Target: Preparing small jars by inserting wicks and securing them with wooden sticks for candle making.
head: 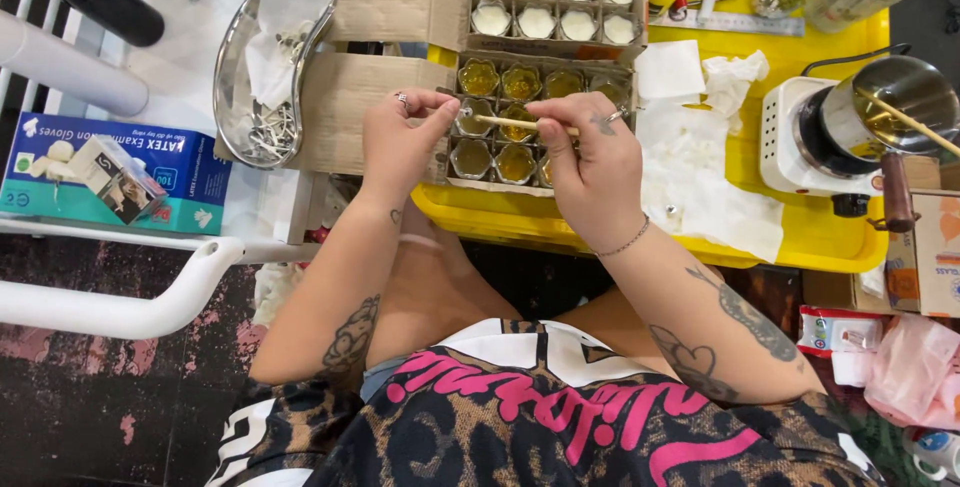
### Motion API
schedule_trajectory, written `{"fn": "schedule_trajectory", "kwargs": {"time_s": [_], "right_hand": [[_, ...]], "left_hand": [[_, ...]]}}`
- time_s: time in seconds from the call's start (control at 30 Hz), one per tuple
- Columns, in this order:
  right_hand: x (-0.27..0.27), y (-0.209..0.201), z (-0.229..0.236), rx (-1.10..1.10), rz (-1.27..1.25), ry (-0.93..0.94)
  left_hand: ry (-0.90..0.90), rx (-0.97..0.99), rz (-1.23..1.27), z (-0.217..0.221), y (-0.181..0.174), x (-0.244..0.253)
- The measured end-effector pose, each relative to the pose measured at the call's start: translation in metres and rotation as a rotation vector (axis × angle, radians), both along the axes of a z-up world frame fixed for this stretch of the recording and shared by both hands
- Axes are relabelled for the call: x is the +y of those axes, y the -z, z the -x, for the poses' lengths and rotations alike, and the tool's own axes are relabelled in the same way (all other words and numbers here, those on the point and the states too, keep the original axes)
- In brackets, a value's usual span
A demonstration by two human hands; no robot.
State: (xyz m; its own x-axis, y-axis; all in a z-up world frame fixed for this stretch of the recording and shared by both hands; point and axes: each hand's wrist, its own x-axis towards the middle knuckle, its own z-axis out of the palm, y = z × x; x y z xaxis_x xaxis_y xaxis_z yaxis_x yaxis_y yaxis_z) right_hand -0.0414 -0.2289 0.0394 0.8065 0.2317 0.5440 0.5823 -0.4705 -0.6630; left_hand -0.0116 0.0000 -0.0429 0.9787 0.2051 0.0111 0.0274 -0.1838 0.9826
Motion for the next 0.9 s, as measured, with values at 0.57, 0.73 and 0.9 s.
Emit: {"fn": "schedule_trajectory", "kwargs": {"time_s": [0.57, 0.73, 0.9], "right_hand": [[0.002, -0.009, -0.002, 0.060, 0.049, -0.156], [0.004, -0.010, -0.002, 0.112, 0.039, -0.143], [0.008, -0.013, -0.006, 0.068, 0.032, -0.125]], "left_hand": [[-0.012, -0.037, 0.011, -0.003, 0.023, 0.004], [-0.008, -0.023, -0.041, 0.000, 0.015, 0.004], [-0.045, 0.043, 0.020, 0.001, 0.003, -0.001]]}}
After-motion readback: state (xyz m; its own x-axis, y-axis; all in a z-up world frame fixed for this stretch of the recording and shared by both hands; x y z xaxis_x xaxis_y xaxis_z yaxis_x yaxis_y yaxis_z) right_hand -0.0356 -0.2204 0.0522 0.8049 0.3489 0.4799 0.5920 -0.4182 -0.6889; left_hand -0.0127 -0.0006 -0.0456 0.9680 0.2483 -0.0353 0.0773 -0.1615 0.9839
